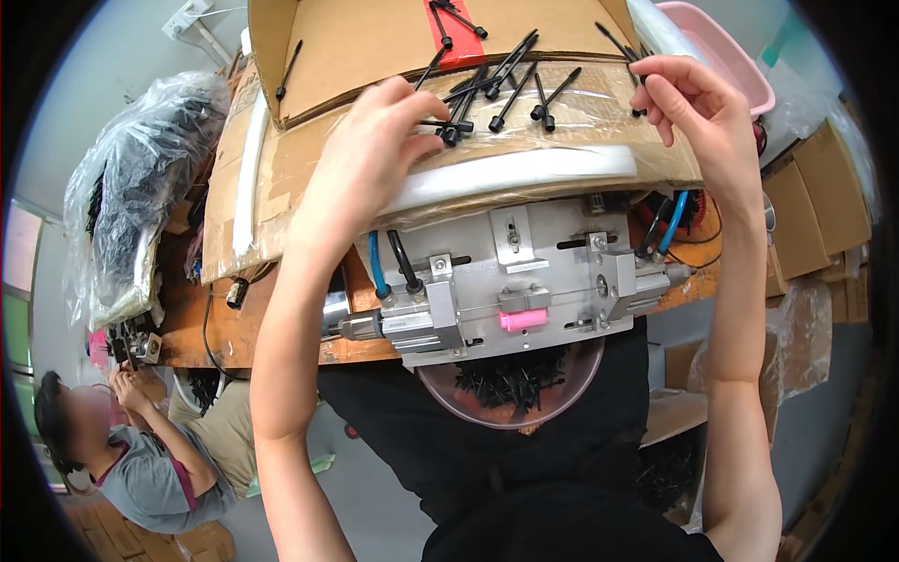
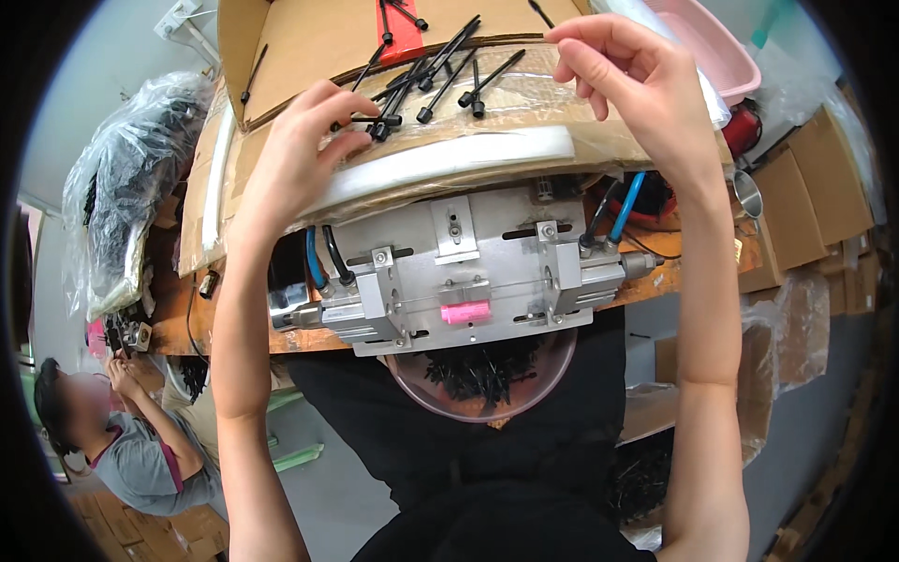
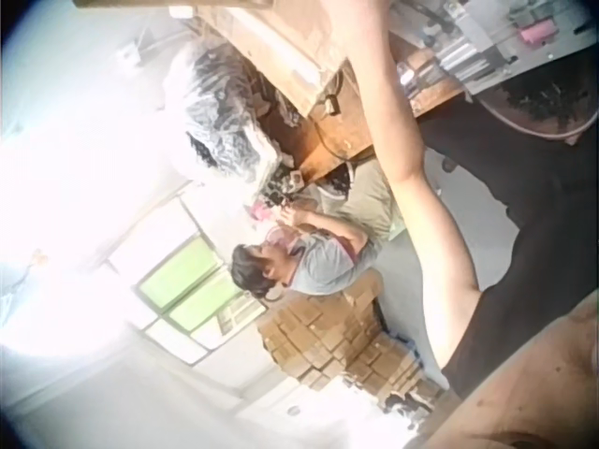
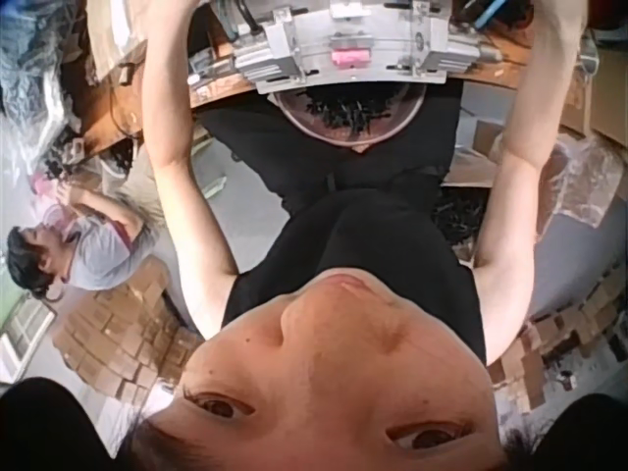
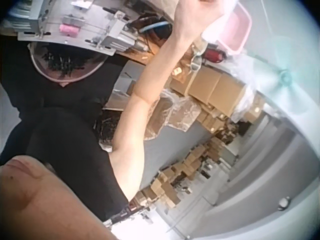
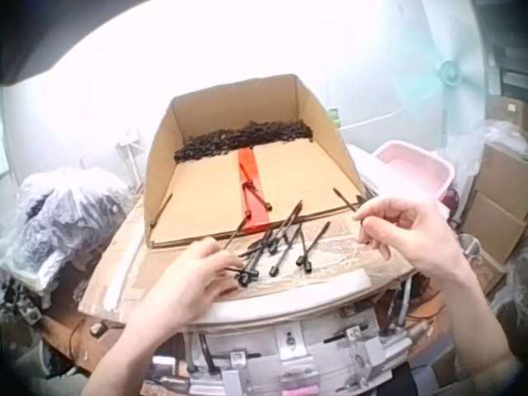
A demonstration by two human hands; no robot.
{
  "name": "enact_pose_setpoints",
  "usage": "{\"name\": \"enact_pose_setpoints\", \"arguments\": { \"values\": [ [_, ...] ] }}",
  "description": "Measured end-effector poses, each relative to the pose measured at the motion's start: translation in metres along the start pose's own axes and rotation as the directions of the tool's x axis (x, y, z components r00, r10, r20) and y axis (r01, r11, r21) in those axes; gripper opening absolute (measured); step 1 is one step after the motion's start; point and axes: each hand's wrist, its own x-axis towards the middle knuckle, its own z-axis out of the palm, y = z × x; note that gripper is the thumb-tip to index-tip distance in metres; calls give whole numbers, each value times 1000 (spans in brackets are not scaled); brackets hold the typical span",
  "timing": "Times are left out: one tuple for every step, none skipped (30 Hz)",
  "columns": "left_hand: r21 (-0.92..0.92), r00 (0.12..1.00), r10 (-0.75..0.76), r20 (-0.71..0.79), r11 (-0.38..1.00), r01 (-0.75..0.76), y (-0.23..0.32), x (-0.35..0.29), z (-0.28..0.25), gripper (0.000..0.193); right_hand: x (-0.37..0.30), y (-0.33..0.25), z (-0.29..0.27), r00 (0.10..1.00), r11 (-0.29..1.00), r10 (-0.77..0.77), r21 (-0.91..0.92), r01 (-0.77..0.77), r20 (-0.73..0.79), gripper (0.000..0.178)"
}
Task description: The person repeatedly picks up black plastic rods from a cardboard box and inserts them into a metal jig on a workbench. The person uses both hands to position the rods into the jig's slots and then removes them, repeating this process for multiple units.
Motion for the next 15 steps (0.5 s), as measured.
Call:
{"name": "enact_pose_setpoints", "arguments": {
  "values": [
    [-13,1000,-6,6,1000,6,2,2,1,22,-4,2,-1,999,999,-33,-24,33,8,20],
    [-23,1000,-15,13,1000,15,4,5,0,21,-6,5,-3,1000,999,-18,-43,18,7,20],
    [-33,1000,-23,19,999,24,6,7,0,21,-9,7,-4,1000,998,-3,-61,3,7,20],
    [-32,999,-32,33,999,33,6,6,-1,20,-11,9,-6,1000,997,13,-80,-12,6,19],
    [-33,998,-37,45,999,39,5,4,-2,20,-12,11,-8,1000,993,17,-117,-16,3,19],
    [-33,997,-44,57,998,46,3,2,-4,20,-13,11,-9,1000,991,14,-135,-15,-11,18],
    [-52,997,-31,65,998,34,2,1,-6,19,-14,12,-10,1000,988,10,-154,-13,-24,18],
    [-70,997,-21,74,997,26,1,-1,-7,17,-15,12,-10,999,985,7,-170,-12,-34,18],
    [-88,997,-12,82,996,19,1,-2,-8,16,-15,12,-11,999,983,4,-184,-11,-39,18],
    [-120,996,-4,89,993,14,3,-3,-9,17,-15,11,-11,999,980,1,-198,-10,-44,18],
    [-149,995,3,95,989,12,6,-4,-10,17,-15,10,-11,999,978,-3,-209,-7,-47,18],
    [-178,995,9,101,984,9,8,-5,-10,19,-15,10,-9,999,980,-8,-201,-3,-49,18],
    [-156,993,-11,121,987,30,11,-5,-10,20,-13,10,-6,999,981,-12,-192,2,-52,17],
    [-137,990,-31,140,989,50,14,-4,-9,22,-13,9,-4,998,982,-17,-187,6,-56,17],
    [-117,986,-50,158,991,69,17,-3,-9,24,-12,7,-2,998,984,-27,-179,16,-58,17]
  ]
}}
